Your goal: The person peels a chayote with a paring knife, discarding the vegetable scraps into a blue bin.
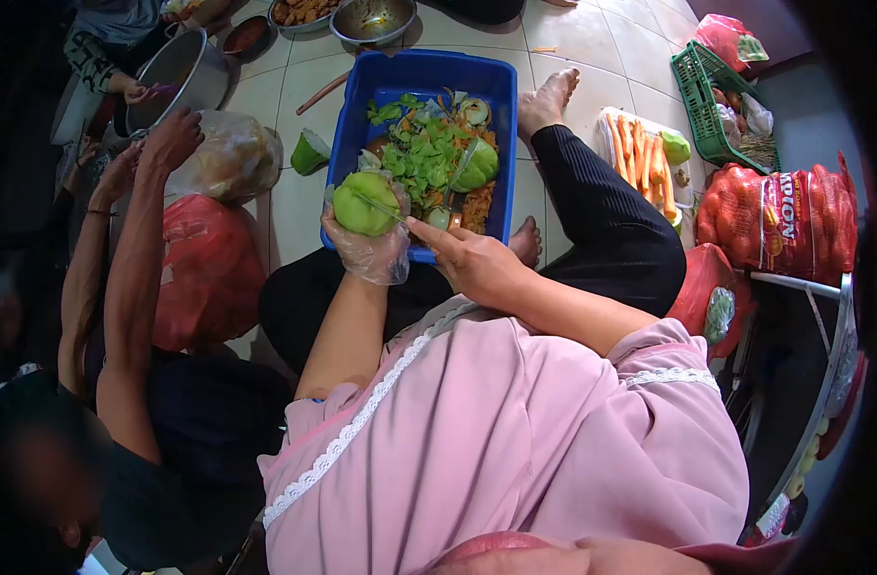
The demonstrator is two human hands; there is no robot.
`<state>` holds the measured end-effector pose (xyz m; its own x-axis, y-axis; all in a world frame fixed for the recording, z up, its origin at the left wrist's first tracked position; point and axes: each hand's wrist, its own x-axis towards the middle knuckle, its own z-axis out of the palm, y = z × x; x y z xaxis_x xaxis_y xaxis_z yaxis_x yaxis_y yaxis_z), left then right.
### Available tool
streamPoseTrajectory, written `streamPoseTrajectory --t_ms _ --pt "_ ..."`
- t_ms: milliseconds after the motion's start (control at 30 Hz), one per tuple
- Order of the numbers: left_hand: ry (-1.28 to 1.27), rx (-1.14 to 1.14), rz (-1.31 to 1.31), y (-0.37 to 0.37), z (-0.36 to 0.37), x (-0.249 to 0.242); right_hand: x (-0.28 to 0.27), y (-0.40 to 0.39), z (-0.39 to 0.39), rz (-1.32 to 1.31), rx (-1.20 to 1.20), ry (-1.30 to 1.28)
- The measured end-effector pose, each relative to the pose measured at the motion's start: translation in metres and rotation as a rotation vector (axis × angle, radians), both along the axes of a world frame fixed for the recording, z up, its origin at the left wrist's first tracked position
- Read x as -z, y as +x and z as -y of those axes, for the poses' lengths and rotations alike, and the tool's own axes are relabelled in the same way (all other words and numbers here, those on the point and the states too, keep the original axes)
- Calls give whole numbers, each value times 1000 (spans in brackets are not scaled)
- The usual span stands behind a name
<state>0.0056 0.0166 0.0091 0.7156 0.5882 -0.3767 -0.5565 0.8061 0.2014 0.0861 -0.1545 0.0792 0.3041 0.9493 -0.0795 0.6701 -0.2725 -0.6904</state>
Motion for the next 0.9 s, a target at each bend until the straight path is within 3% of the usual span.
streamPoseTrajectory --t_ms 267,467,567,633,733,900 --pt "27 -8 8 -3 3 0 -10 -5 -7 103 -5 -97" --pt "-74 35 82 -4 4 5 3 -2 -17 114 -28 -17" --pt "-23 57 119 -6 -2 2 0 -2 -18 39 -23 95" --pt "52 85 108 -8 -4 -4 -35 -3 -18 -151 82 29" --pt "-178 8 23 -4 -7 -15 -36 3 -19 -254 164 -4" --pt "-178 96 95 -5 -6 -12 -29 11 -21 -296 135 -3"
